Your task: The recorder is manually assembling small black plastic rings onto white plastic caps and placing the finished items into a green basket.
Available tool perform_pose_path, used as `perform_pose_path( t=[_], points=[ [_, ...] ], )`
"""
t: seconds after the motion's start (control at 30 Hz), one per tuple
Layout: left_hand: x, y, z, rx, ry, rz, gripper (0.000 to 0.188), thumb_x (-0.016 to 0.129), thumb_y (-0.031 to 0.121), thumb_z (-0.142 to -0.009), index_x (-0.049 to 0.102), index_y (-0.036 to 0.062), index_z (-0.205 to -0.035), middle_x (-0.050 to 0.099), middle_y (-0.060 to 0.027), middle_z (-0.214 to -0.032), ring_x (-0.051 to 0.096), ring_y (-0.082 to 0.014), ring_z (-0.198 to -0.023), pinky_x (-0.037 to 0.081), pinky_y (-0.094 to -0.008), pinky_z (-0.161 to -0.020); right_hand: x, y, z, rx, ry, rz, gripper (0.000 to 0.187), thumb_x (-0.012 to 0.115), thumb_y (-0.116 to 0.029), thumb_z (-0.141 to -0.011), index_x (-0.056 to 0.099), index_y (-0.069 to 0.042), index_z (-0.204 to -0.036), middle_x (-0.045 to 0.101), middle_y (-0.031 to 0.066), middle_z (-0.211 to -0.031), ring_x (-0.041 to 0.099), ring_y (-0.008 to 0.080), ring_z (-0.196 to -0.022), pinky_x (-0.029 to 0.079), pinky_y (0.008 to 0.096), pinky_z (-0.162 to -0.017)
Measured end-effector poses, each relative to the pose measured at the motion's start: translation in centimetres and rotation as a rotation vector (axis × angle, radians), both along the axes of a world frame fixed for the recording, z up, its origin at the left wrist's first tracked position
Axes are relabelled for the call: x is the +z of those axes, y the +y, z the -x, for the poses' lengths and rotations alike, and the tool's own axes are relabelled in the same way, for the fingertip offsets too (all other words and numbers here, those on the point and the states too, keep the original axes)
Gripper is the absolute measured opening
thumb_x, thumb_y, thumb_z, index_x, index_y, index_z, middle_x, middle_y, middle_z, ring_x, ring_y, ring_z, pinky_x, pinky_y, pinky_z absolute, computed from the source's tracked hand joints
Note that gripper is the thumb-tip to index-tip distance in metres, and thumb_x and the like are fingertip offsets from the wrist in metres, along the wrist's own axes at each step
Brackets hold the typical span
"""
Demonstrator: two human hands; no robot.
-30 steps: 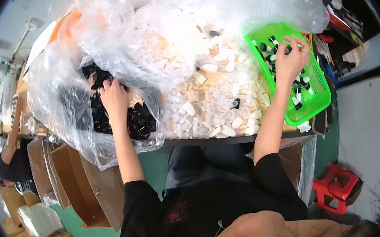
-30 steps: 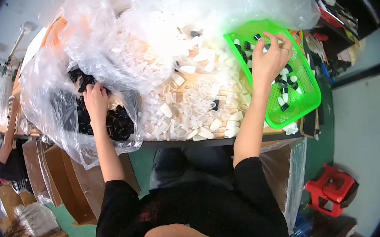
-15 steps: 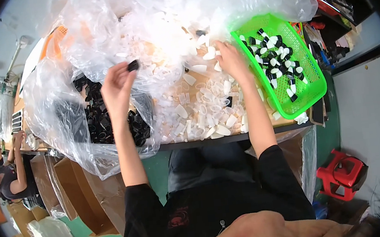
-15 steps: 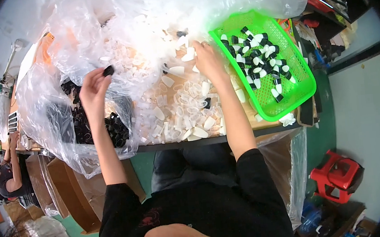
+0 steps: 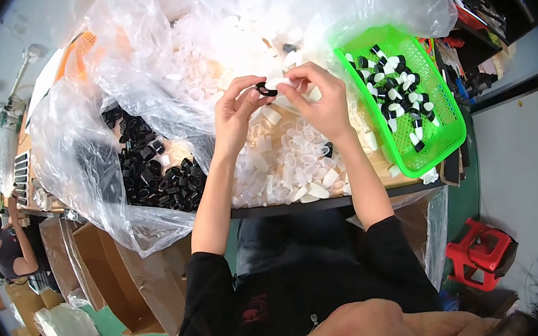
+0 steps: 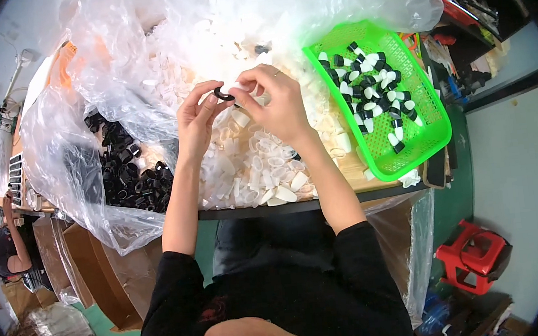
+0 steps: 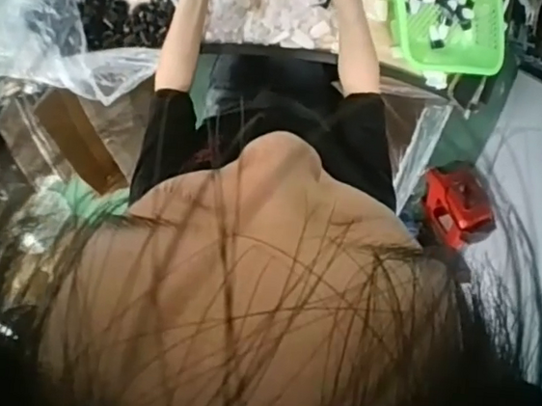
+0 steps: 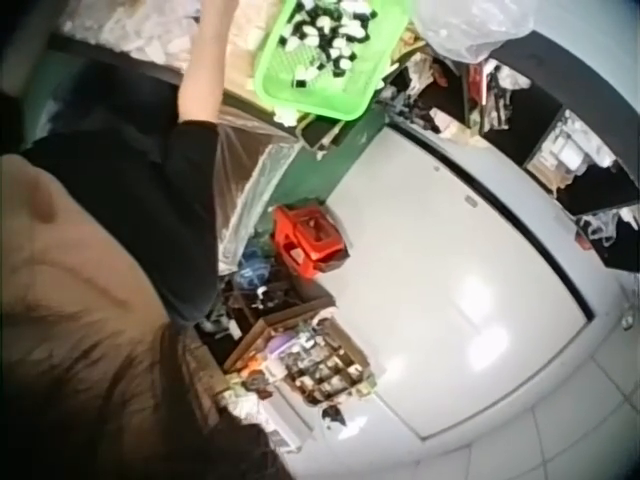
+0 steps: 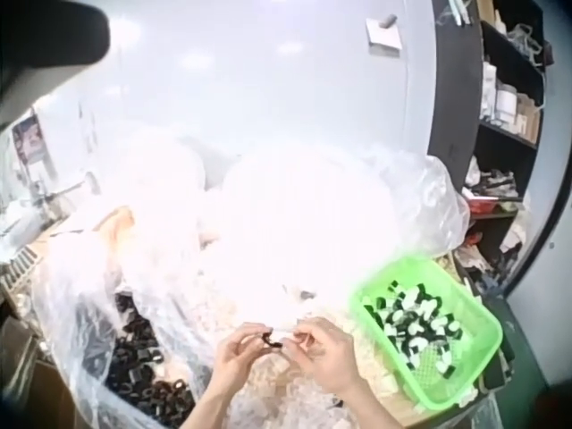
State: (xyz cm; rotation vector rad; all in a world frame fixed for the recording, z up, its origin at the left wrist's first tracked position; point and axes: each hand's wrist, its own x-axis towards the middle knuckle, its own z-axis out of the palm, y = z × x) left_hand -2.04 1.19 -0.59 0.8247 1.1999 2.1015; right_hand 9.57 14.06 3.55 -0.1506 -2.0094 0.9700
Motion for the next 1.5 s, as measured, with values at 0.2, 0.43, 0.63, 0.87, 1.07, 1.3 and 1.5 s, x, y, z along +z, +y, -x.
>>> perform_pose_path(
  t=[0.2, 0.43, 0.63, 0.87, 1.07, 1.3, 1.5],
  points=[
    [0.3, -0.1, 0.0, 0.009, 0.069, 0.004, 0.022, 0.051, -0.001, -0.097, 0.063, -0.0040, -0.114, 0.056, -0.0099, -0.116, 0.062, -0.0195, -0.103, 0.057, -0.0330, -0.090, -0.8, -0.2, 0.8, -0.025, 0.031, -0.194, 0.015, 0.076, -0.007, -0.078, 0.064, -0.004, -0.087, 0.064, 0.0049, -0.080, 0.059, 0.0163, -0.067, 0.048, 0.0268, -0.059],
    [0.6, -0.6, -0.1, 0.014, 0.122, 0.006, 0.025, 0.051, -0.003, -0.096, 0.064, -0.0025, -0.117, 0.057, -0.0087, -0.113, 0.062, -0.0174, -0.100, 0.057, -0.0303, -0.090, -1.6, -0.7, 1.0, -0.058, 0.059, -0.266, 0.019, 0.077, -0.002, -0.076, 0.063, -0.003, -0.089, 0.066, 0.0079, -0.088, 0.063, 0.0176, -0.070, 0.052, 0.0280, -0.059],
    [0.4, -0.6, -0.2, 0.042, 0.183, 0.043, 0.028, 0.054, -0.007, -0.093, 0.064, -0.0015, -0.119, 0.056, -0.0061, -0.106, 0.062, -0.0146, -0.099, 0.055, -0.0267, -0.088, -1.6, -0.7, 1.1, -0.030, 0.040, -0.253, 0.019, 0.075, -0.002, -0.078, 0.062, -0.002, -0.091, 0.065, 0.0084, -0.088, 0.062, 0.0176, -0.069, 0.051, 0.0278, -0.060],
    [0.0, -0.6, -0.1, 0.135, 0.267, 0.106, 0.027, 0.055, -0.005, -0.093, 0.063, -0.0020, -0.119, 0.059, -0.0063, -0.103, 0.064, -0.0137, -0.095, 0.054, -0.0257, -0.087, -1.3, -1.2, 1.2, 0.004, 0.004, -0.075, 0.017, 0.075, -0.004, -0.079, 0.062, -0.003, -0.091, 0.063, 0.0076, -0.088, 0.059, 0.0171, -0.066, 0.049, 0.0273, -0.061],
    [0.2, -0.6, -0.4, 0.088, 0.064, 0.066, 0.024, 0.057, -0.001, -0.094, 0.061, -0.0039, -0.118, 0.066, -0.0102, -0.108, 0.064, -0.0151, -0.097, 0.054, -0.0275, -0.089, -1.5, -1.2, 1.2, -0.039, 0.047, -0.144, 0.018, 0.075, -0.003, -0.079, 0.061, -0.003, -0.089, 0.064, 0.0084, -0.089, 0.061, 0.0180, -0.069, 0.051, 0.0278, -0.062],
    [0.2, -0.7, -0.4, 0.086, -0.003, 0.081, 0.021, 0.058, 0.001, -0.094, 0.062, -0.0037, -0.114, 0.067, -0.0096, -0.105, 0.066, -0.0145, -0.094, 0.055, -0.0270, -0.086, -1.6, -1.2, 1.2, -0.045, 0.069, -0.218, 0.017, 0.073, 0.000, -0.078, 0.060, -0.003, -0.089, 0.065, 0.0088, -0.088, 0.062, 0.0192, -0.070, 0.052, 0.0281, -0.063],
    [0.1, -0.7, -0.4, 0.099, -0.042, 0.099, 0.016, 0.059, 0.000, -0.093, 0.065, -0.0037, -0.108, 0.069, -0.0082, -0.099, 0.067, -0.0134, -0.088, 0.055, -0.0255, -0.083, -1.8, -1.2, 1.2, -0.042, 0.065, -0.259, 0.019, 0.074, 0.000, -0.078, 0.060, -0.003, -0.091, 0.065, 0.0085, -0.088, 0.062, 0.0194, -0.070, 0.052, 0.0282, -0.062]
  ],
)
